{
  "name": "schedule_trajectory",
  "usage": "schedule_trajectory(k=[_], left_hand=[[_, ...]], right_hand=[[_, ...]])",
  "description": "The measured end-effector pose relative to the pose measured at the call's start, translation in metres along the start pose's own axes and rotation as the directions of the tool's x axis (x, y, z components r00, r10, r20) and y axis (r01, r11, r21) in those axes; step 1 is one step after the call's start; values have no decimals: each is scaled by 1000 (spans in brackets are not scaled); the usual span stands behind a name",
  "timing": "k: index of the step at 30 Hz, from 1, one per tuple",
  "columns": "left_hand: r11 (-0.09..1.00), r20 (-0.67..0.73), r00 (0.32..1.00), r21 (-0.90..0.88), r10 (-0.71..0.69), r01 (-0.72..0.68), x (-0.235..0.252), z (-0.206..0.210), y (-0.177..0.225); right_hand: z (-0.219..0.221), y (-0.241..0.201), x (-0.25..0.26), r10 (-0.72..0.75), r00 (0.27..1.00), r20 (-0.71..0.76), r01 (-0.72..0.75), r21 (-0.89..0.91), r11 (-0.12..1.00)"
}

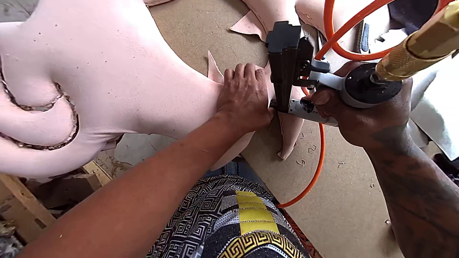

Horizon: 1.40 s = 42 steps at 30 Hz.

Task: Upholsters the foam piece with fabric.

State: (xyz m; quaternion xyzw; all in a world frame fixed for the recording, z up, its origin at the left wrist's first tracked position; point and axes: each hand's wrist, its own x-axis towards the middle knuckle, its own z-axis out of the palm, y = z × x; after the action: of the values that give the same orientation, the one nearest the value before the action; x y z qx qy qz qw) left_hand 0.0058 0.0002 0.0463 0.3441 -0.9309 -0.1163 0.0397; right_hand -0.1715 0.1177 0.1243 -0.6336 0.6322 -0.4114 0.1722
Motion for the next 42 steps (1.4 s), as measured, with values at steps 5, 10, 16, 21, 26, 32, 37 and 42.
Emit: schedule_trajectory(k=[5, 10, 16, 21, 26, 32, 37, 42], left_hand=[[999, 3, 1000, 39, 3, -3, -4, -1, 1], [998, 36, 998, 34, 59, -60, -4, -2, -2], [995, 1, 995, 15, 100, -100, -4, 5, -5], [993, -13, 993, 7, 117, -117, -5, 4, -3], [992, 26, 992, 14, 124, -125, -2, 3, -2], [978, -32, 978, -47, 204, -205, -12, -3, -12], [1000, -47, 999, -12, 12, -13, -45, -9, -19], [994, -52, 995, 58, -88, 91, -39, -2, -5]], right_hand=[[-5, -2, -4, 28, 999, 22, -30, 76, 997], [-4, 1, -1, 56, 998, 39, -58, 60, 997], [2, 1, 1, 41, 998, 41, -44, 79, 996], [7, -1, -7, 36, 999, -35, -36, 20, 999], [10, 0, -7, 22, 998, -63, -21, 23, 1000], [2, -6, -20, -21, 999, -45, 23, 40, 999], [-8, 3, -31, 88, 994, -65, -78, 147, 986], [-2, 3, -29, 73, 994, -77, -59, 169, 984]])
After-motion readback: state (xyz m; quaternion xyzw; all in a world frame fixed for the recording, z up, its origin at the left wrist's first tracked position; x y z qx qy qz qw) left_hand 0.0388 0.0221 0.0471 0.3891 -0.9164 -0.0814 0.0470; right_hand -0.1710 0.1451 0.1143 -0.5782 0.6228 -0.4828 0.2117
